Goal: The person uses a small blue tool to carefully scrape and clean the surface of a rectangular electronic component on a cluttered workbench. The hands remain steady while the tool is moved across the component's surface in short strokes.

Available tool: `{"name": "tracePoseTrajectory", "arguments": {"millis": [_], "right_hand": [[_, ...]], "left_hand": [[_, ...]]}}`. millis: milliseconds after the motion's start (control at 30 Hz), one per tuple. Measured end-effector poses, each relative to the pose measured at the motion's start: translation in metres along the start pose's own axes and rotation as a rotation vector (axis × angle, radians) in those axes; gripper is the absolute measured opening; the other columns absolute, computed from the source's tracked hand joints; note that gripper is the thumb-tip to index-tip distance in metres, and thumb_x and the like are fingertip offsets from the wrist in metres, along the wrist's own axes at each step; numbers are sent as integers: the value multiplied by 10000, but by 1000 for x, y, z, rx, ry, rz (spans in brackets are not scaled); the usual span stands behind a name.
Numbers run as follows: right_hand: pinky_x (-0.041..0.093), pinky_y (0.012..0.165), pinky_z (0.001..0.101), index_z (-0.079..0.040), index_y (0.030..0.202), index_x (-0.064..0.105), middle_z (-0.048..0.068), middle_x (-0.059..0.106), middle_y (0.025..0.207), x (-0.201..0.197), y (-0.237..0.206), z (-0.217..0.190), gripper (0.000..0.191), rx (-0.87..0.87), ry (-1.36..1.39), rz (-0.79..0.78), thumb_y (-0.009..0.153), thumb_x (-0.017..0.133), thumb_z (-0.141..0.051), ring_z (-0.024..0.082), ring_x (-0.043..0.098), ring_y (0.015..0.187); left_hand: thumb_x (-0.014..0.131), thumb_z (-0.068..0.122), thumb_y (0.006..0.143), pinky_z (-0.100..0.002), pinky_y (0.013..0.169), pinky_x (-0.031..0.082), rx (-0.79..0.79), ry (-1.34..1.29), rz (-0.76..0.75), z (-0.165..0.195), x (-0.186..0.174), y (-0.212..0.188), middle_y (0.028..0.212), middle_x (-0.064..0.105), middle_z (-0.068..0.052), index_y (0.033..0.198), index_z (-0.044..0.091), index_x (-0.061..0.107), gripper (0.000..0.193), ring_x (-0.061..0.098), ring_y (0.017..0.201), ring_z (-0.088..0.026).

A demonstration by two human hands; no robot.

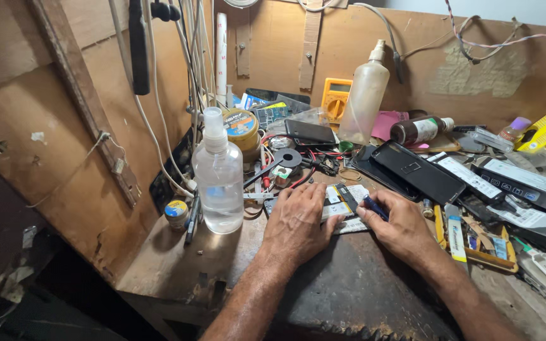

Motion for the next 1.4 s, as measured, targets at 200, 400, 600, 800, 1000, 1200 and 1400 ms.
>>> {"name": "tracePoseTrajectory", "arguments": {"millis": [200, 400, 600, 800, 1000, 1200, 1400], "right_hand": [[523, 714, 423, -5, 940, 713, 149, 704, 834, -3, -5, -21, 276, -169, -104, 43, 875, 715, -273, 294, 693, 760], [517, 733, 450, 15, 964, 690, 172, 696, 872, -2, -6, -29, 284, -190, -114, 34, 895, 674, -260, 331, 689, 795], [510, 778, 468, 29, 996, 676, 198, 686, 945, -1, -7, -29, 286, -199, -99, 39, 907, 658, -242, 363, 672, 881], [516, 797, 467, 17, 1027, 667, 197, 694, 943, 1, -2, -23, 297, -165, -97, 17, 914, 655, -257, 360, 680, 877], [510, 780, 474, 10, 987, 639, 199, 668, 944, -3, 0, -26, 270, -206, -180, -42, 928, 647, -253, 373, 667, 880], [509, 767, 481, 11, 988, 629, 197, 664, 954, -4, -1, -35, 248, -239, -210, -23, 902, 662, -219, 386, 666, 891], [517, 762, 478, 5, 962, 615, 194, 654, 923, -3, -3, -40, 216, -220, -237, -69, 902, 651, -200, 369, 678, 854]], "left_hand": [[761, 344, 850, -438, 981, 431, 17, 7, 29, 2, -3, 0, 1145, 686, -156, 1236, -25, 605, 556, 629, 1142, -301], [759, 343, 864, -439, 985, 429, 3, 14, -7, 1, 0, 1, 1167, 681, -165, 1228, -35, 602, 547, 622, 1159, -296], [762, 349, 859, -434, 979, 431, 21, 16, 26, 2, -1, 1, 1171, 681, -169, 1231, -46, 602, 566, 620, 1164, -294], [757, 354, 864, -430, 975, 435, 3, 4, 6, 1, -1, 1, 1161, 686, -158, 1225, -34, 608, 550, 628, 1150, -292], [764, 352, 857, -442, 962, 433, 7, -2, 11, 3, -3, 3, 1127, 693, -161, 1211, -31, 611, 544, 636, 1124, -304], [765, 369, 862, -440, 983, 432, 1, -8, 11, 2, -4, 2, 1133, 695, -167, 1209, -29, 619, 548, 636, 1130, -312], [768, 363, 853, -435, 992, 427, -6, -11, -7, 2, -2, 2, 1128, 695, -167, 1218, -35, 613, 561, 633, 1140, -303]]}}
Point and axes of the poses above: each hand's wrist, its own y-axis towards the middle knuckle, its own x-axis out of the palm, z = x × y, the point moved 8 cm from there along y, towards the middle knuckle
